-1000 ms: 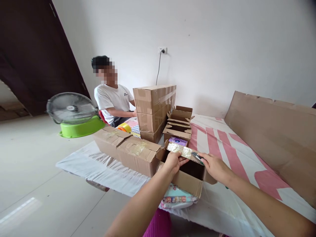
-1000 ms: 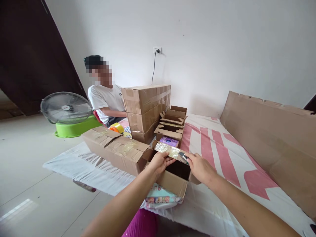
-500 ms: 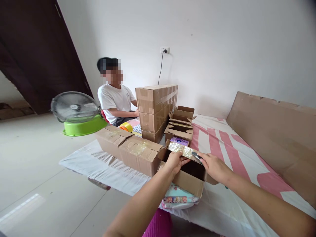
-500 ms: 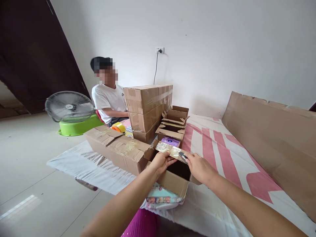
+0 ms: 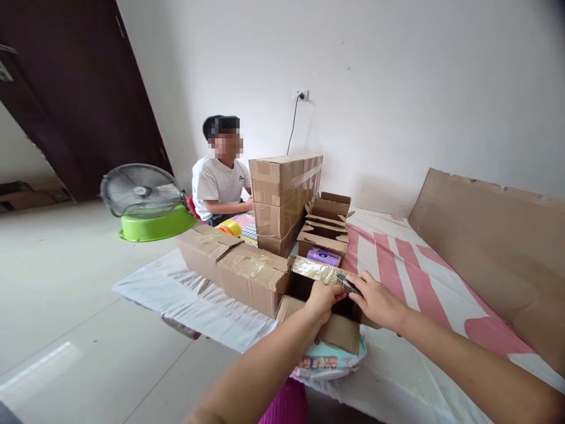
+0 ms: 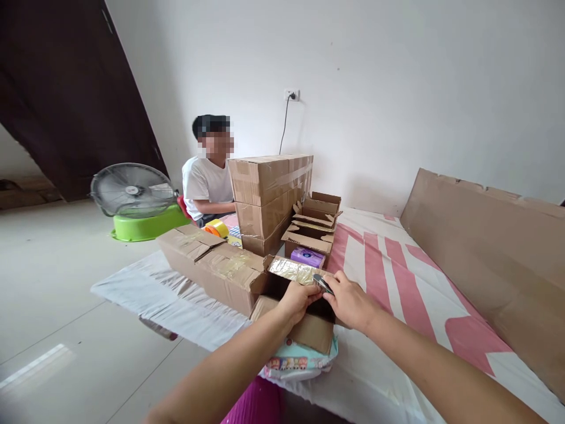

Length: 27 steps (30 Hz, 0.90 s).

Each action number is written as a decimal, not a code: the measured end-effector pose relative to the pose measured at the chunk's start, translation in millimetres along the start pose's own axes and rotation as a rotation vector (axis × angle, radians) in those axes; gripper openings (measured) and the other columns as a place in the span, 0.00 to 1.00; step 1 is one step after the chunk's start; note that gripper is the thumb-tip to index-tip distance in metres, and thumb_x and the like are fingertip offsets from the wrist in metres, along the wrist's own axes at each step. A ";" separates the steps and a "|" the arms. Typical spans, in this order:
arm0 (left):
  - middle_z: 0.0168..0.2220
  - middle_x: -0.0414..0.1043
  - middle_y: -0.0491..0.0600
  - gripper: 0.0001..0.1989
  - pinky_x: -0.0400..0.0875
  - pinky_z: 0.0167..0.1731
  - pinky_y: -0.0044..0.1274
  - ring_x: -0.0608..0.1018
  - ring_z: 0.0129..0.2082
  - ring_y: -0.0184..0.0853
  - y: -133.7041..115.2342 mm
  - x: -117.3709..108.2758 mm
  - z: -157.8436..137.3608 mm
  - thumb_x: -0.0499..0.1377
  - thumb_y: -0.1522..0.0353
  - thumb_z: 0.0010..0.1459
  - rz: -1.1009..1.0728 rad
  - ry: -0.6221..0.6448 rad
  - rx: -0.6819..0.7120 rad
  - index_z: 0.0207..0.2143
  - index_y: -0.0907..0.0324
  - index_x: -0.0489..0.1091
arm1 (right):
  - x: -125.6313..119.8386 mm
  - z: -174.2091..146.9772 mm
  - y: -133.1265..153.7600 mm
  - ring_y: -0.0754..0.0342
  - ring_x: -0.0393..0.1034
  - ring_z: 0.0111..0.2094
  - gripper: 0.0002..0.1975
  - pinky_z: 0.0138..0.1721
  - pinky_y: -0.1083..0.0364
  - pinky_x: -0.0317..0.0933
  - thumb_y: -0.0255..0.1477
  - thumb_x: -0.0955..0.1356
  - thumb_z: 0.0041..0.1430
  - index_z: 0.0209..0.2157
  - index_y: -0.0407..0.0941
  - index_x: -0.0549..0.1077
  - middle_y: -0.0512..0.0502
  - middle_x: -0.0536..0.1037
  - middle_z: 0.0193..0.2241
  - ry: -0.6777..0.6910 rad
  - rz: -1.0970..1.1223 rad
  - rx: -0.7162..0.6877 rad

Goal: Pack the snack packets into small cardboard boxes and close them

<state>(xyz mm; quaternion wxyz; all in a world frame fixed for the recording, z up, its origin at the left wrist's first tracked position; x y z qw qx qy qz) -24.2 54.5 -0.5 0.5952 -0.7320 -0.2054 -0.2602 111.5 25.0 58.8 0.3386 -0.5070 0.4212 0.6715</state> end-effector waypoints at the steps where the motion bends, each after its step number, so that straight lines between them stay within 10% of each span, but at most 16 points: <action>1: 0.29 0.77 0.51 0.15 0.74 0.31 0.23 0.78 0.28 0.33 0.3 -0.7 0.8 0.70 0.79 0.34 0.010 -0.005 0.005 0.29 0.66 0.75 | -0.8 0.8 0.9 0.50 0.72 0.43 0.20 0.47 0.52 0.65 0.29 0.62 0.63 0.57 0.47 0.66 0.42 0.69 0.45 0.010 0.030 0.015; 12: 0.26 0.77 0.50 0.15 0.73 0.26 0.21 0.77 0.25 0.32 -0.3 1.8 2.6 0.70 0.80 0.32 0.099 -0.013 0.016 0.28 0.65 0.75 | -16.7 8.3 0.8 0.59 0.61 0.16 0.21 0.17 0.61 0.58 0.33 0.57 0.65 0.57 0.45 0.67 0.57 0.62 0.17 0.318 0.507 0.256; 21: 0.28 0.77 0.50 0.17 0.75 0.27 0.22 0.77 0.25 0.31 -4.9 -3.0 -1.1 0.70 0.80 0.34 0.087 0.034 -0.036 0.31 0.65 0.75 | -14.3 -0.1 -2.9 0.48 0.74 0.34 0.25 0.34 0.50 0.67 0.27 0.61 0.63 0.62 0.42 0.62 0.34 0.71 0.49 0.003 -0.344 -0.185; 27: 0.29 0.77 0.51 0.17 0.74 0.27 0.21 0.77 0.27 0.32 -3.2 -3.5 2.3 0.68 0.81 0.35 0.090 0.032 -0.033 0.32 0.65 0.75 | -13.6 5.5 -9.1 0.49 0.73 0.40 0.24 0.42 0.50 0.68 0.29 0.59 0.65 0.61 0.43 0.62 0.38 0.70 0.48 0.030 -0.147 -0.175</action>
Point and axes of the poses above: each hand's wrist, its own z-axis towards the middle knuckle, its own x-axis out of the palm, y = z × x, the point moved 2 cm from there along z, towards the middle knuckle
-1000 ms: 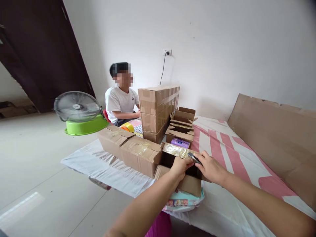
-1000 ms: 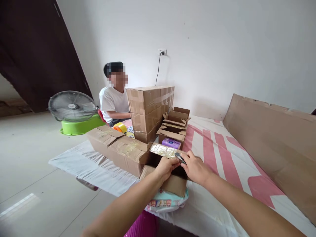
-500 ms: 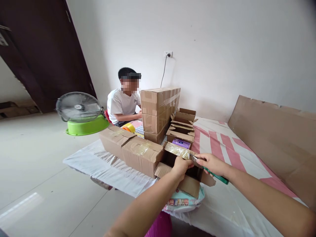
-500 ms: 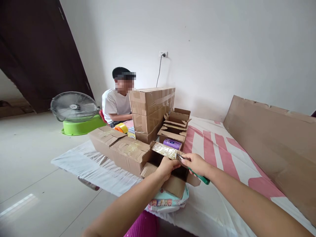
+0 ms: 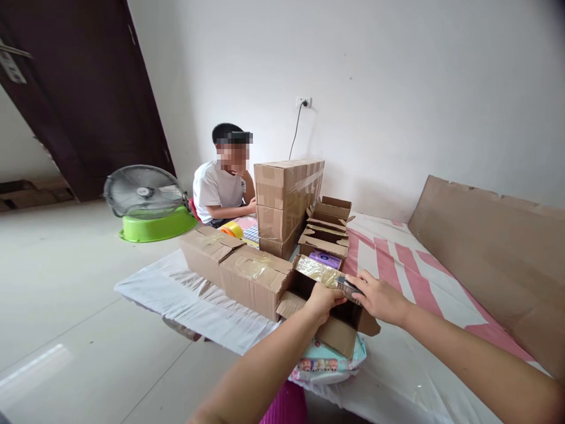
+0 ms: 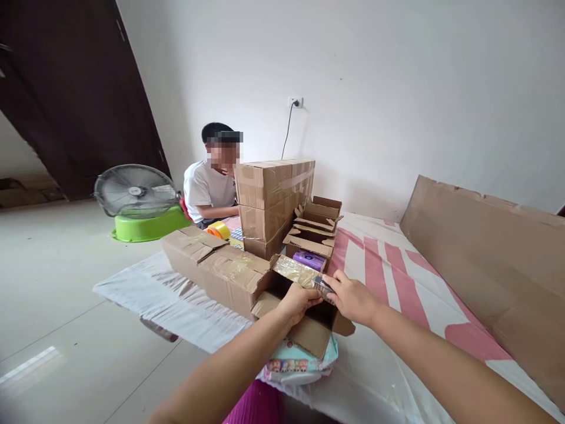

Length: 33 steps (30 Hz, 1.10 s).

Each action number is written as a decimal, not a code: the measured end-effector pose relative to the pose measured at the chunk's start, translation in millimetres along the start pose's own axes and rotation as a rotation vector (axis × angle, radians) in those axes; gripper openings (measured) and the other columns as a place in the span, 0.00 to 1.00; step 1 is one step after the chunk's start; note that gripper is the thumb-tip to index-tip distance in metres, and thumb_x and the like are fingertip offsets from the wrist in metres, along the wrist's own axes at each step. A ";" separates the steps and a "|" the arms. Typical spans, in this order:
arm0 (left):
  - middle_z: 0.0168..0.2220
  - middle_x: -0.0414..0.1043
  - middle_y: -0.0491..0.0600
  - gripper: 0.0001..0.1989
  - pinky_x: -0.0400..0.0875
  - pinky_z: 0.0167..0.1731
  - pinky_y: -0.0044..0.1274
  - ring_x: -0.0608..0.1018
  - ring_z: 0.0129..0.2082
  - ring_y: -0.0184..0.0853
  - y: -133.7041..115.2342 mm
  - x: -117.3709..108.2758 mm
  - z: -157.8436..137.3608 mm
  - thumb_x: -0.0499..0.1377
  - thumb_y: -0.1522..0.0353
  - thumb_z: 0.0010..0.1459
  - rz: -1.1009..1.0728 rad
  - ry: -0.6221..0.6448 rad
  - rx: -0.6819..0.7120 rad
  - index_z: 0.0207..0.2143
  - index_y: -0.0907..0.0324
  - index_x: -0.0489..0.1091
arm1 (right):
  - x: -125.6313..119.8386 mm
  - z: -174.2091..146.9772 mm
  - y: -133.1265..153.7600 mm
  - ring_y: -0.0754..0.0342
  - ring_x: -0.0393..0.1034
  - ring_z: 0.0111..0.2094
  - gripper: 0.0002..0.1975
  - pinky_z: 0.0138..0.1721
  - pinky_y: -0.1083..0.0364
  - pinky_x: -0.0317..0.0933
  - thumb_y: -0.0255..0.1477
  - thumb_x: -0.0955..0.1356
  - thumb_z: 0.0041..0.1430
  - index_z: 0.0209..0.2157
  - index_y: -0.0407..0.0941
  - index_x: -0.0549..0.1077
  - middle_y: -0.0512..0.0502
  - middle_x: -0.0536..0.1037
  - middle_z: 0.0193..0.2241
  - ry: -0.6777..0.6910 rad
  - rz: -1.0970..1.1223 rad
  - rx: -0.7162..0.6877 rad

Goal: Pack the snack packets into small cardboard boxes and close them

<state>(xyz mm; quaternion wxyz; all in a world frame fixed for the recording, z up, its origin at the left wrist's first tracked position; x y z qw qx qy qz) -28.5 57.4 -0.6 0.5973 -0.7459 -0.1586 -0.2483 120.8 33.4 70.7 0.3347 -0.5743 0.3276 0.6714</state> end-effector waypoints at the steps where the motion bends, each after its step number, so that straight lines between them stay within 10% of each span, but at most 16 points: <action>1: 0.29 0.77 0.50 0.17 0.74 0.27 0.21 0.77 0.27 0.32 -0.3 0.3 0.5 0.68 0.82 0.35 0.003 0.000 0.002 0.32 0.64 0.75 | -0.5 1.2 0.4 0.49 0.73 0.42 0.24 0.45 0.50 0.67 0.29 0.60 0.65 0.61 0.43 0.63 0.38 0.70 0.47 0.006 0.078 0.030; 5: 0.28 0.76 0.49 0.17 0.74 0.27 0.21 0.77 0.27 0.31 -2.7 0.7 1.2 0.67 0.82 0.35 0.017 -0.001 0.006 0.32 0.63 0.75 | -2.0 8.1 2.1 0.47 0.70 0.48 0.22 0.52 0.48 0.63 0.30 0.63 0.61 0.57 0.44 0.68 0.39 0.72 0.48 0.029 0.390 0.180; 14: 0.28 0.75 0.49 0.17 0.74 0.26 0.22 0.76 0.25 0.30 -3.9 0.3 2.3 0.68 0.80 0.34 0.056 0.005 0.003 0.31 0.64 0.75 | -12.7 15.4 7.9 0.58 0.63 0.15 0.22 0.18 0.59 0.62 0.35 0.59 0.65 0.58 0.45 0.68 0.56 0.66 0.15 0.289 0.631 0.373; 18: 0.27 0.75 0.48 0.18 0.75 0.27 0.22 0.76 0.25 0.30 -4.5 0.1 2.3 0.67 0.81 0.33 0.052 0.017 -0.006 0.32 0.65 0.74 | -16.7 12.3 10.0 0.53 0.72 0.25 0.23 0.30 0.53 0.69 0.31 0.61 0.64 0.59 0.44 0.67 0.46 0.75 0.27 0.231 0.512 0.351; 24: 0.29 0.76 0.48 0.21 0.75 0.27 0.22 0.77 0.25 0.30 -2.4 -2.7 0.4 0.66 0.82 0.32 0.045 0.035 -0.025 0.34 0.64 0.73 | -17.4 7.0 6.8 0.45 0.73 0.42 0.26 0.45 0.47 0.67 0.29 0.62 0.63 0.62 0.43 0.63 0.36 0.71 0.49 0.121 -0.063 -0.044; 33: 0.30 0.76 0.48 0.23 0.74 0.27 0.21 0.76 0.27 0.30 -3.6 -1.7 2.7 0.69 0.79 0.31 0.082 0.035 -0.002 0.35 0.63 0.74 | -11.6 17.8 6.9 0.47 0.71 0.46 0.20 0.51 0.48 0.64 0.26 0.67 0.57 0.53 0.43 0.72 0.39 0.74 0.48 0.136 0.564 0.242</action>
Point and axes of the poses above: each hand's wrist, its own z-axis towards the middle knuckle, its own x-axis out of the palm, y = z × x, the point moved 2 cm from there along z, towards the middle knuckle
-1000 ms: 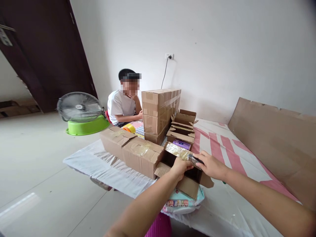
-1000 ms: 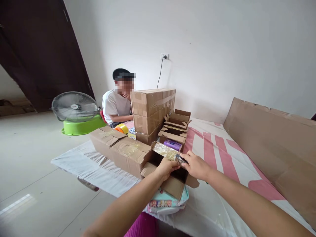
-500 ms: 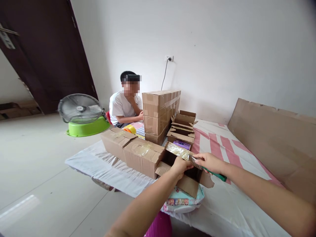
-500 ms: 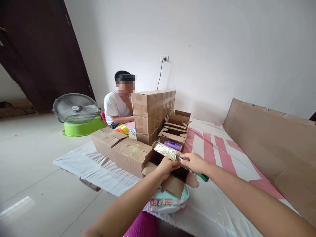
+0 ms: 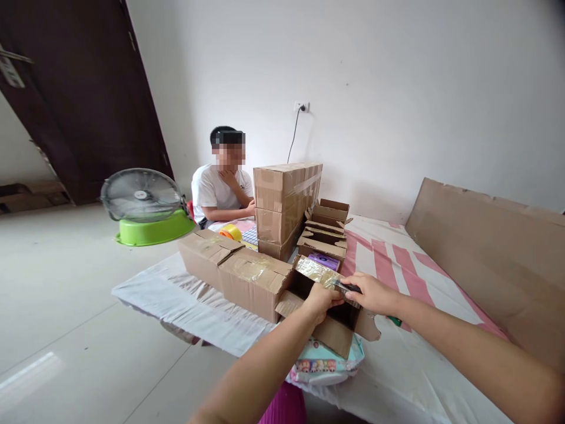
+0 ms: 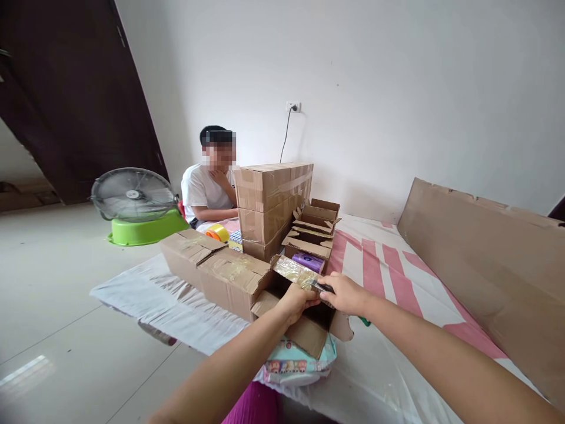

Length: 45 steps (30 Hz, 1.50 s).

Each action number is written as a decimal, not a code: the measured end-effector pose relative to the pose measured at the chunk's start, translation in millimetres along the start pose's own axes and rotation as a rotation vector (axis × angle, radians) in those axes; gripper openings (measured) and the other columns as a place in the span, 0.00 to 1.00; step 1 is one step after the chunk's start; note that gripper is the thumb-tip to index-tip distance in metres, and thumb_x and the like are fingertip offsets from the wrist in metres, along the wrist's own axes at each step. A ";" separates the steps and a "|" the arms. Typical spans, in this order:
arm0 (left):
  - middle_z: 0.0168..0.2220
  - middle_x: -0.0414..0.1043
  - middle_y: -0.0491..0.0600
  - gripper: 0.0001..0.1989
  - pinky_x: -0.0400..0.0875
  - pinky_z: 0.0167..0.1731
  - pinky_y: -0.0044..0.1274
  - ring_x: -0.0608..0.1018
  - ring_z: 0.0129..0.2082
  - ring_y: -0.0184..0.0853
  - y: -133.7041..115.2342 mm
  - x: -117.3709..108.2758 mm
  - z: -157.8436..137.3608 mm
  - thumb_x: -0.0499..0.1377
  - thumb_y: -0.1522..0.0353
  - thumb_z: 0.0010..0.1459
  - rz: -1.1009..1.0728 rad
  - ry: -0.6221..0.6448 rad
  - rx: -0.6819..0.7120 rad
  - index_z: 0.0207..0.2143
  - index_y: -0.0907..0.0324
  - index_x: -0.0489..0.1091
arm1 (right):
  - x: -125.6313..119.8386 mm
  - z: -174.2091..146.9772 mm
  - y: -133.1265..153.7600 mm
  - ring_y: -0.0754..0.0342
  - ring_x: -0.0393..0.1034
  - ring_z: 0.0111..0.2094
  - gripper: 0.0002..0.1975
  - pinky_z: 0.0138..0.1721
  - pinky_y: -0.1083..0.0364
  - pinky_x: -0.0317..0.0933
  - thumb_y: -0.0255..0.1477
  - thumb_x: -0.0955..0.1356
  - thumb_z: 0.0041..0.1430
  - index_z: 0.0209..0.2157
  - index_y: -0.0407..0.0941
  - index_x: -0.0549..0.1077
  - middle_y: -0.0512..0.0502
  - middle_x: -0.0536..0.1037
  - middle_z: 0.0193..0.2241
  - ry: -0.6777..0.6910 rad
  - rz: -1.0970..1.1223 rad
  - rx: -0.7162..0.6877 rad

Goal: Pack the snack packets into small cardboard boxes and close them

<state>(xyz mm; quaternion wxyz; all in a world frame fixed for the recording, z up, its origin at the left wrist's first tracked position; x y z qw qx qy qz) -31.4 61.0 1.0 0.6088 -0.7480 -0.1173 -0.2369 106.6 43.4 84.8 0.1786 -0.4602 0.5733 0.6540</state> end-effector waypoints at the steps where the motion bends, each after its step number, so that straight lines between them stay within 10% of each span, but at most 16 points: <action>1: 0.30 0.77 0.48 0.22 0.74 0.27 0.21 0.77 0.27 0.30 0.1 0.0 0.4 0.69 0.79 0.31 0.007 -0.001 0.002 0.35 0.64 0.74 | 2.2 1.4 0.8 0.49 0.73 0.39 0.20 0.43 0.50 0.68 0.27 0.67 0.58 0.53 0.43 0.72 0.40 0.76 0.43 0.022 0.044 0.053; 6: 0.29 0.77 0.48 0.22 0.73 0.27 0.21 0.77 0.27 0.31 1.3 0.1 0.1 0.69 0.78 0.30 0.042 0.008 0.024 0.34 0.63 0.75 | 7.0 3.9 5.9 0.60 0.58 0.13 0.16 0.14 0.61 0.56 0.33 0.62 0.64 0.50 0.44 0.69 0.56 0.65 0.15 0.182 0.283 0.279; 11: 0.28 0.77 0.48 0.22 0.73 0.28 0.22 0.78 0.26 0.32 4.1 -0.4 -1.1 0.71 0.76 0.30 0.055 0.035 0.036 0.33 0.64 0.75 | 0.7 -2.1 8.7 0.64 0.60 0.16 0.12 0.12 0.64 0.53 0.39 0.65 0.62 0.32 0.44 0.68 0.54 0.67 0.23 0.268 0.479 0.318; 22: 0.29 0.77 0.50 0.23 0.74 0.29 0.24 0.78 0.26 0.32 2.9 1.6 -4.7 0.74 0.74 0.29 0.045 0.078 0.034 0.34 0.65 0.75 | -0.9 -11.9 -0.7 0.63 0.61 0.17 0.14 0.15 0.62 0.54 0.40 0.66 0.60 0.42 0.45 0.70 0.53 0.71 0.26 0.245 0.477 0.286; 26: 0.27 0.76 0.47 0.24 0.75 0.27 0.23 0.76 0.24 0.30 3.8 -0.5 -4.5 0.74 0.76 0.29 0.019 0.065 0.028 0.33 0.65 0.74 | -21.9 -18.8 -7.7 0.50 0.75 0.36 0.20 0.39 0.52 0.69 0.35 0.70 0.53 0.49 0.48 0.73 0.45 0.79 0.40 0.075 0.103 0.042; 29: 0.26 0.75 0.47 0.23 0.76 0.28 0.23 0.77 0.24 0.30 4.8 -3.6 -4.2 0.74 0.75 0.29 0.000 0.063 0.010 0.32 0.65 0.73 | -31.1 -29.9 -38.9 0.44 0.66 0.56 0.22 0.57 0.46 0.58 0.36 0.65 0.58 0.54 0.48 0.71 0.43 0.72 0.56 -0.169 -0.179 -0.090; 33: 0.26 0.75 0.48 0.23 0.76 0.29 0.23 0.77 0.25 0.30 4.9 -5.4 -4.9 0.75 0.75 0.29 -0.020 0.071 -0.013 0.31 0.66 0.73 | -5.9 -56.1 -123.7 0.42 0.73 0.48 0.26 0.44 0.46 0.67 0.40 0.56 0.65 0.60 0.48 0.62 0.37 0.72 0.54 -0.405 -0.365 0.150; 38: 0.27 0.75 0.49 0.25 0.76 0.30 0.23 0.77 0.26 0.31 4.4 -4.7 -4.6 0.76 0.74 0.29 -0.029 0.075 -0.022 0.33 0.66 0.72 | 47.4 -90.8 -211.0 0.44 0.76 0.33 0.24 0.29 0.50 0.67 0.28 0.60 0.58 0.55 0.54 0.68 0.42 0.78 0.37 -0.295 -0.463 0.213; 41: 0.26 0.75 0.49 0.23 0.76 0.30 0.23 0.77 0.25 0.31 5.6 -4.2 -3.3 0.76 0.73 0.30 -0.028 0.070 -0.023 0.31 0.66 0.72 | 39.9 -88.7 -209.8 0.42 0.75 0.34 0.18 0.33 0.47 0.68 0.26 0.63 0.54 0.45 0.52 0.75 0.42 0.77 0.33 -0.375 -0.546 0.141; 45: 0.28 0.76 0.51 0.22 0.76 0.29 0.23 0.78 0.26 0.31 6.7 -2.9 -3.5 0.75 0.73 0.31 -0.025 0.073 -0.018 0.31 0.66 0.72 | 0.1 -55.2 -139.2 0.43 0.69 0.48 0.16 0.51 0.43 0.62 0.29 0.59 0.64 0.45 0.45 0.75 0.37 0.75 0.44 -0.594 -0.594 -0.106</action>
Point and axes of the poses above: each hand's wrist, its own z-axis towards the middle knuckle, its own x-axis out of the palm, y = z × x, the point moved 2 cm from there along z, towards the middle knuckle
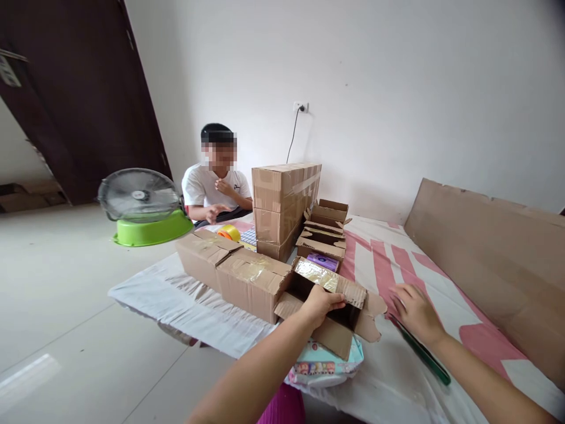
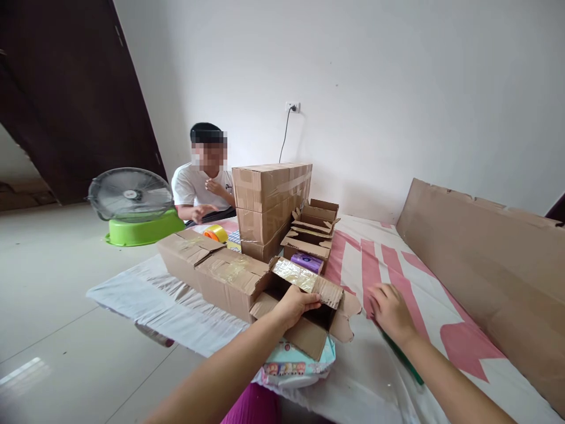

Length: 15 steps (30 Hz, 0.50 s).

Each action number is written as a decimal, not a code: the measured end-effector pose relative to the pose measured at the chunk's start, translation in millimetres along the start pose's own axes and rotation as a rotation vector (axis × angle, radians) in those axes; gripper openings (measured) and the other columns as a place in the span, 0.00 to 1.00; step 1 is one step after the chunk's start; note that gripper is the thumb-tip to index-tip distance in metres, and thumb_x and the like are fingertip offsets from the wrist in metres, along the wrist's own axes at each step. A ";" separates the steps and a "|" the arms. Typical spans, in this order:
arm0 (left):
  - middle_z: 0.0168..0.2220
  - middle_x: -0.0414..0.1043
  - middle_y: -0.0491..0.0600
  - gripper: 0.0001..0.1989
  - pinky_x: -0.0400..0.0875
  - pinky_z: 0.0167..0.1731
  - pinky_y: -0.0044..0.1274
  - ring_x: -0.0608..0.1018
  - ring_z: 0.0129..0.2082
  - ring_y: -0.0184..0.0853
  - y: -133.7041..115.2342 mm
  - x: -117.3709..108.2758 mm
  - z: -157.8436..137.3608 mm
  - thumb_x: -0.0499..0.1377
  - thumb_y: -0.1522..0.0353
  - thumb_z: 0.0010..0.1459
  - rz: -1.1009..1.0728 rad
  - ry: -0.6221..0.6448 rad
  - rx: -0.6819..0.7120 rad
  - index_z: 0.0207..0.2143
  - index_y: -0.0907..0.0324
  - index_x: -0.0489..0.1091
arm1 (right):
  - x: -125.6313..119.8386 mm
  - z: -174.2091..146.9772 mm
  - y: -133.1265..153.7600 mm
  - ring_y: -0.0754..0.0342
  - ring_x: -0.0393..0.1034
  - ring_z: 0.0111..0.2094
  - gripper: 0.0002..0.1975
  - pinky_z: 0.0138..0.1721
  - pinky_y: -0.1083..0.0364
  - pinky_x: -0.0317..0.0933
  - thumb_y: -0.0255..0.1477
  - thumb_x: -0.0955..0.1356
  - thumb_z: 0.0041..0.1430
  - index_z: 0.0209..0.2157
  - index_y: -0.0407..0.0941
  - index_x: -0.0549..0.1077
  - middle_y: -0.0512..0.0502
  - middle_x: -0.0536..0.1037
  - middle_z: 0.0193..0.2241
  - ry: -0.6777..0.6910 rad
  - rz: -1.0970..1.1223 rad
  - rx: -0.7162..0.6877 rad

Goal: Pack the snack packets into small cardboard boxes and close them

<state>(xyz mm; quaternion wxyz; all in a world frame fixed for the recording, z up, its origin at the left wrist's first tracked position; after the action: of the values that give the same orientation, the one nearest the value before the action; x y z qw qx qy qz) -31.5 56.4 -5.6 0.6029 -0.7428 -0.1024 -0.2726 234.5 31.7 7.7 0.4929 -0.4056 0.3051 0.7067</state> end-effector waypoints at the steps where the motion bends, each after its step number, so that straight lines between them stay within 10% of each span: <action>1: 0.28 0.76 0.50 0.22 0.76 0.29 0.23 0.78 0.26 0.31 -0.3 0.6 -0.6 0.75 0.73 0.31 0.001 0.001 0.003 0.31 0.66 0.72 | -11.4 18.6 17.8 0.43 0.68 0.49 0.15 0.53 0.43 0.60 0.29 0.59 0.65 0.45 0.44 0.75 0.37 0.75 0.45 -0.084 0.024 -0.109; 8: 0.27 0.74 0.44 0.30 0.74 0.27 0.22 0.77 0.24 0.29 -6.2 2.0 -7.2 0.72 0.75 0.33 0.022 0.012 0.023 0.43 0.61 0.70 | -29.9 93.4 123.5 0.44 0.62 0.58 0.17 0.58 0.39 0.54 0.25 0.57 0.68 0.49 0.44 0.73 0.37 0.75 0.51 0.142 0.236 -0.778; 15: 0.24 0.72 0.43 0.25 0.72 0.27 0.22 0.76 0.23 0.30 -4.5 0.7 -7.8 0.73 0.74 0.31 0.034 0.028 0.006 0.36 0.61 0.71 | -19.2 112.3 133.4 0.47 0.69 0.50 0.14 0.55 0.43 0.59 0.27 0.58 0.66 0.37 0.43 0.75 0.38 0.79 0.41 0.315 0.317 -0.877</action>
<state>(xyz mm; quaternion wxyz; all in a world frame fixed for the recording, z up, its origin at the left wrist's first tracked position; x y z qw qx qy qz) -35.3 50.0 -0.5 0.6111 -0.7387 -0.0822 -0.2723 81.4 72.6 83.1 0.1100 -0.6253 0.1075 0.7651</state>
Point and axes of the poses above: each hand's wrist, its own z-axis towards the middle knuckle, its own x-axis out of the palm, y = z × x, the point moved 2 cm from there along z, towards the middle knuckle
